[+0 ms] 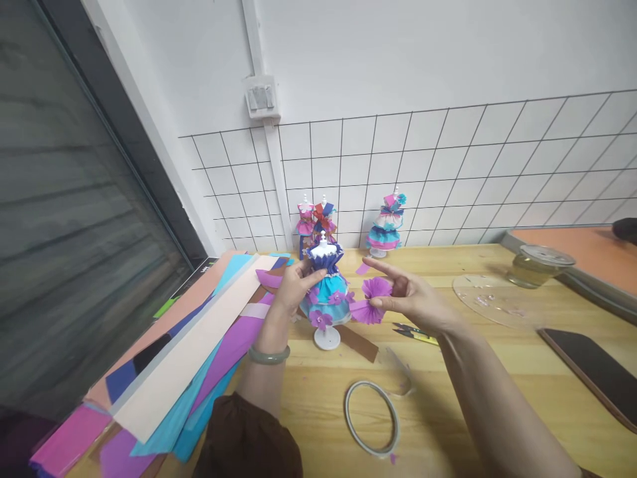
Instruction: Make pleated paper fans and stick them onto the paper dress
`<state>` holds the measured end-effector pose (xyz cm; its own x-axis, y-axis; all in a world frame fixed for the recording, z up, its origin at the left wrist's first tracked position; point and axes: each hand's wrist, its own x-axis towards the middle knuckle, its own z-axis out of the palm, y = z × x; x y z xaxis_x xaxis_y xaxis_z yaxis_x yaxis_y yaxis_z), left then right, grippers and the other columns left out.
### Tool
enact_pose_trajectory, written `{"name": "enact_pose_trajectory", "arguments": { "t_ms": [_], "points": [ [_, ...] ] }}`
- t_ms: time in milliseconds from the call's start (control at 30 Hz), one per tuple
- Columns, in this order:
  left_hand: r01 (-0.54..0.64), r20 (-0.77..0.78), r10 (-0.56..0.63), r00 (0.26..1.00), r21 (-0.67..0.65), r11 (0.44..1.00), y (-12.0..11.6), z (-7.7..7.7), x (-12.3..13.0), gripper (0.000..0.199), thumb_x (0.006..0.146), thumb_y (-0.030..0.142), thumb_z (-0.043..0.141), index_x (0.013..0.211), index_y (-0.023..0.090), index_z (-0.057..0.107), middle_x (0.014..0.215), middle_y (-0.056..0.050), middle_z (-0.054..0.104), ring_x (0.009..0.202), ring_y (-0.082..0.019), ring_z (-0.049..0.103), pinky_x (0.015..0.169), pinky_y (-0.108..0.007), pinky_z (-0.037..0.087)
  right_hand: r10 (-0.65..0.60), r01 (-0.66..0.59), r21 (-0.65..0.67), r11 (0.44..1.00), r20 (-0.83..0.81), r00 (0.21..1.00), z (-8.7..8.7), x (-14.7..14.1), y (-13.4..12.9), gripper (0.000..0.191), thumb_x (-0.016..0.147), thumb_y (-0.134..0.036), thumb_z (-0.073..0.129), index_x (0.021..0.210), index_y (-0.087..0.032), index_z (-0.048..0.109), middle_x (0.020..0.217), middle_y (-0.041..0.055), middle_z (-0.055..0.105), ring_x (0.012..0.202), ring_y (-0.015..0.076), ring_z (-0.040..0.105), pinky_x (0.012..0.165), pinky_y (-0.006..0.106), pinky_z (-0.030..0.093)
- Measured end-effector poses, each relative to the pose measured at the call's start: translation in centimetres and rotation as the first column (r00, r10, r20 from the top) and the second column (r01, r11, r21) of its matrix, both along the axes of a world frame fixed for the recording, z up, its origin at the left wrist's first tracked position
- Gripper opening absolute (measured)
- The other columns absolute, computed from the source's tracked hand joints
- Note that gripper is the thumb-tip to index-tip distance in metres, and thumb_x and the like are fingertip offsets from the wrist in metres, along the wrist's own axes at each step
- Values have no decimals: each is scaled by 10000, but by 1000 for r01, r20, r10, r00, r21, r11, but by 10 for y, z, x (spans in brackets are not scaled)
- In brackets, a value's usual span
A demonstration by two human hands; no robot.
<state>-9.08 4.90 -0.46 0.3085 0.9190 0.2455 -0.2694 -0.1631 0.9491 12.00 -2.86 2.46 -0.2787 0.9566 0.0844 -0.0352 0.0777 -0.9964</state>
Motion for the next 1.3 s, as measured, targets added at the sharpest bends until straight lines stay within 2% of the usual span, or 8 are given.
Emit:
{"name": "enact_pose_trajectory", "arguments": {
  "t_ms": [133, 267, 433, 600, 800, 1033, 1133, 1300],
  "points": [
    [11, 73, -8, 997, -41, 999, 0, 1, 2, 366, 638, 253, 697, 975, 130, 624, 1005, -90, 646, 901, -214, 596, 798, -332, 458, -18, 18, 16, 1000, 0, 1000, 1, 1, 0, 858, 608, -289, 746, 1350, -241, 318, 855, 44, 648, 773, 179, 594, 718, 343, 507],
    [0, 159, 15, 987, -93, 996, 2, 3, 1, 307, 616, 250, 716, 895, 144, 644, 914, -59, 670, 827, -186, 613, 769, -309, 459, -64, 65, 14, 998, -30, 997, 2, 6, 1, 859, 610, -273, 746, 1352, -248, 313, 810, 25, 634, 699, 148, 587, 685, 314, 506],
    [-30, 197, 50, 979, -102, 994, 4, 4, -3, 307, 614, 289, 717, 874, 141, 652, 814, -44, 681, 765, -171, 621, 731, -288, 455, -146, 146, 43, 988, -17, 989, 4, 11, 3, 808, 625, -314, 731, 1334, -247, 349, 1016, 78, 610, 779, 161, 590, 713, 315, 501],
    [-80, 217, 103, 971, -114, 990, 5, 5, -7, 277, 629, 297, 704, 854, 143, 652, 837, -41, 680, 748, -155, 616, 721, -272, 454, -162, 163, 44, 986, -28, 986, 4, 12, 3, 780, 625, -335, 730, 1316, -259, 376, 1202, 98, 536, 901, 182, 573, 777, 330, 485],
    [-106, 203, 131, 970, -133, 985, 6, 4, -9, 285, 619, 322, 707, 828, 137, 653, 801, -43, 681, 708, -150, 616, 708, -275, 453, -171, 170, 46, 984, 23, 985, -1, 13, 5, 756, 653, -373, 706, 1320, -237, 375, 1076, 97, 613, 901, 208, 579, 768, 353, 482],
    [-50, 163, 73, 984, -145, 988, 5, 3, -2, 246, 583, 293, 732, 752, 133, 654, 719, -36, 675, 704, -178, 624, 690, -301, 460, -119, 119, -8, 993, -46, 992, -3, 7, 5, 792, 621, -336, 736, 1318, -241, 373, 1040, 81, 620, 899, 208, 589, 781, 356, 480],
    [-21, 167, 47, 985, -153, 988, 3, 3, 1, 242, 596, 270, 726, 775, 125, 652, 722, -39, 676, 687, -170, 619, 675, -294, 462, -115, 114, -18, 993, -64, 991, -3, 4, 5, 806, 608, -309, 748, 1317, -242, 371, 1008, 66, 624, 830, 176, 599, 761, 333, 483],
    [41, 160, -11, 987, -187, 981, -2, 4, 5, 278, 616, 264, 716, 842, 116, 652, 784, -61, 679, 692, -164, 621, 695, -304, 470, -97, 94, -33, 995, -74, 993, 1, 0, 2, 848, 582, -300, 759, 1325, -211, 360, 827, 28, 634, 714, 146, 595, 705, 310, 487]
  ]
}}
